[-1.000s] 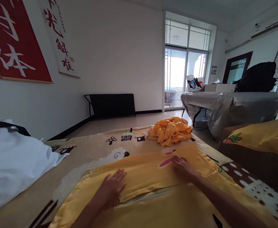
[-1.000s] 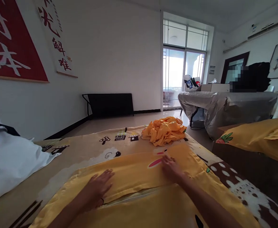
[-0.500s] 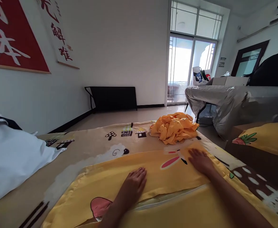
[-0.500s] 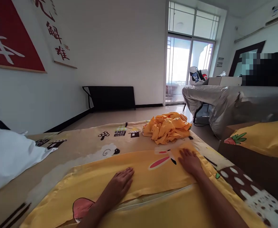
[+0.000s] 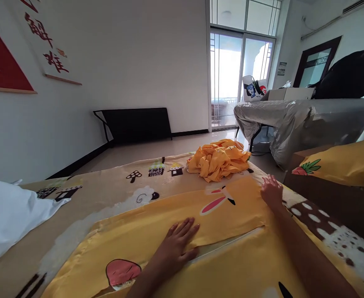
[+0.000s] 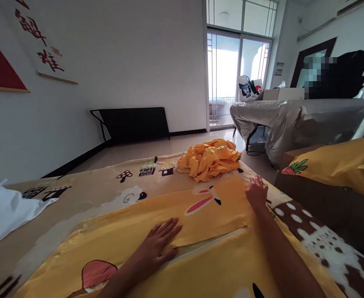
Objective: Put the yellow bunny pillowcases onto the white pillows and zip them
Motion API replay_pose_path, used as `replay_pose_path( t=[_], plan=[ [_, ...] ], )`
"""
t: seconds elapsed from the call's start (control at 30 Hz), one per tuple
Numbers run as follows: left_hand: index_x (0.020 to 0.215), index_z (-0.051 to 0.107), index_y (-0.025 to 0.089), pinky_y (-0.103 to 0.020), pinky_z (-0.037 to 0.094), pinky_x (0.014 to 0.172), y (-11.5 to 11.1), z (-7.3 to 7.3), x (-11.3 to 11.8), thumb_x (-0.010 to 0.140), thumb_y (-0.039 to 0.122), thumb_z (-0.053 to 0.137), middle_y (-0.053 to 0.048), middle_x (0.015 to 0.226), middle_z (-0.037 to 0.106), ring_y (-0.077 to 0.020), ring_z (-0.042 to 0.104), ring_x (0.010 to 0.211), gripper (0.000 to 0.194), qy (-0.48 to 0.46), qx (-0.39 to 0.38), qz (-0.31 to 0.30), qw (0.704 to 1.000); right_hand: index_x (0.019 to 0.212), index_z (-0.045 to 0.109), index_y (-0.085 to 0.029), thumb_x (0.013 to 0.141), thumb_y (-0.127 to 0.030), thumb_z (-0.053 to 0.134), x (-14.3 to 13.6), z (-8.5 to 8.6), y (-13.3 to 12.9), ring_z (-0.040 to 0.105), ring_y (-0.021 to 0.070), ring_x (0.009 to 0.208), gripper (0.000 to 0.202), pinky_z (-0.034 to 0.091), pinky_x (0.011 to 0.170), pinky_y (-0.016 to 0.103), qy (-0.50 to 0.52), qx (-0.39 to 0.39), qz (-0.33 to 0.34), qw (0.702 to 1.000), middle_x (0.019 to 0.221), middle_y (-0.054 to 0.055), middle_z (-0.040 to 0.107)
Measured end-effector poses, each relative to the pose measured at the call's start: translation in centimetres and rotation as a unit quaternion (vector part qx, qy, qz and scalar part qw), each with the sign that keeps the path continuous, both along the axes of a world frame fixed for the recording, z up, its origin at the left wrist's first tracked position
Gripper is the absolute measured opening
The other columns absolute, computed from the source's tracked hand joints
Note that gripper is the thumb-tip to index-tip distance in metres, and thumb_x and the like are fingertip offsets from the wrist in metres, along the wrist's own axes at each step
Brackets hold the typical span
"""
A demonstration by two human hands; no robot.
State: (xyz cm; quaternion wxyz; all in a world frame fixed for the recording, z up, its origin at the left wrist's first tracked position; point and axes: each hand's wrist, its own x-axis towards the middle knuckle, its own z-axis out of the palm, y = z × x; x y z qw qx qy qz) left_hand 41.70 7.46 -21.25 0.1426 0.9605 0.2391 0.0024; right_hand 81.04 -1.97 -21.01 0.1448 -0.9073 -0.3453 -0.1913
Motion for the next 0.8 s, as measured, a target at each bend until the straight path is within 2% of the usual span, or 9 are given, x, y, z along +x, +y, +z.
replay_pose_path(
  t=[0.1,0.17,0.23,0.33,0.47,0.57,0.67,0.73,0.8],
  plan=[
    [0.144,0.02,0.04,-0.052,0.014,0.114,0.2,-0.3,0.1,0.088,0.062,0.032,0.001,0.154,0.015,-0.0252,0.015,0.142,0.061,-0.001,0.012,0.0,1.0,0.14,0.038,-0.009,0.092,-0.028,0.025,-4.3,0.9,1.0,0.018,0.0262,0.14,0.053,0.019,0.107,0.042,0.05,-0.011,0.185,0.981,0.149,0.016,0.03],
    [0.144,0.02,0.04,-0.054,0.014,0.113,0.4,-0.7,0.1,0.088,0.061,0.032,0.0,0.154,0.014,-0.0274,0.014,0.142,0.061,0.002,0.025,0.007,1.0,0.145,0.028,-0.014,0.093,-0.036,0.025,-7.9,0.3,1.8,0.017,0.0223,0.141,0.056,0.016,0.109,0.04,0.106,-0.088,0.378,0.915,0.152,0.012,0.024],
    [0.143,0.019,0.041,-0.057,0.013,0.112,0.6,-1.1,0.2,0.088,0.062,0.031,0.0,0.154,0.012,-0.0286,0.012,0.142,0.061,0.01,0.035,0.019,0.999,0.146,0.027,-0.025,0.092,-0.048,0.029,-10.5,-0.8,2.4,0.023,0.0188,0.139,0.059,0.02,0.109,0.036,0.133,-0.134,0.461,0.867,0.152,0.005,0.027],
    [0.143,0.02,0.041,-0.056,0.013,0.113,0.7,-1.1,0.2,0.087,0.063,0.031,0.001,0.154,0.012,-0.0282,0.011,0.142,0.061,0.019,0.034,0.021,0.999,0.145,0.028,-0.027,0.09,-0.057,0.027,-10.6,-2.0,2.6,0.021,0.0214,0.14,0.063,0.016,0.11,0.042,0.158,-0.162,0.415,0.881,0.153,0.006,0.025],
    [0.143,0.019,0.041,-0.054,0.011,0.114,0.4,-0.6,0.0,0.087,0.064,0.03,0.002,0.154,0.01,-0.0259,0.011,0.142,0.062,0.025,0.027,0.022,0.999,0.144,0.031,-0.024,0.09,-0.054,0.028,-5.1,-2.1,1.8,0.014,0.0226,0.142,0.062,0.009,0.111,0.047,0.133,-0.177,0.197,0.955,0.154,0.006,0.023],
    [0.144,0.018,0.042,-0.053,0.012,0.115,0.1,-0.3,-0.3,0.087,0.064,0.028,0.003,0.154,0.01,-0.0245,0.01,0.143,0.062,0.027,0.024,0.026,0.999,0.144,0.031,-0.022,0.091,-0.046,0.029,-1.0,-2.0,0.5,0.016,0.0262,0.141,0.058,0.013,0.109,0.052,0.13,-0.156,0.091,0.975,0.154,0.009,0.022],
    [0.144,0.017,0.041,-0.054,0.013,0.114,0.2,-0.3,-0.5,0.088,0.063,0.029,0.002,0.154,0.009,-0.0258,0.01,0.142,0.062,0.014,0.026,0.015,0.999,0.144,0.032,-0.016,0.093,-0.034,0.026,0.6,-1.2,-0.5,0.016,0.0271,0.141,0.055,0.017,0.108,0.052,0.124,-0.13,0.04,0.983,0.152,0.014,0.024],
    [0.144,0.017,0.04,-0.055,0.014,0.114,0.3,-0.5,-0.6,0.088,0.062,0.028,0.001,0.154,0.01,-0.0269,0.011,0.142,0.061,0.015,0.025,0.011,1.0,0.142,0.034,-0.01,0.092,-0.029,0.027,-0.2,0.2,-0.5,0.016,0.0285,0.141,0.054,0.018,0.107,0.051,0.114,-0.104,0.022,0.988,0.151,0.019,0.025],
    [0.144,0.019,0.04,-0.055,0.014,0.114,0.4,-0.7,-0.5,0.089,0.061,0.027,0.001,0.154,0.011,-0.0272,0.012,0.142,0.059,0.016,0.028,0.017,0.999,0.139,0.038,-0.007,0.093,-0.028,0.028,-2.8,2.0,-0.1,0.026,0.0327,0.137,0.052,0.024,0.104,0.053,0.12,-0.068,0.107,0.985,0.145,0.024,0.034]
  ],
)
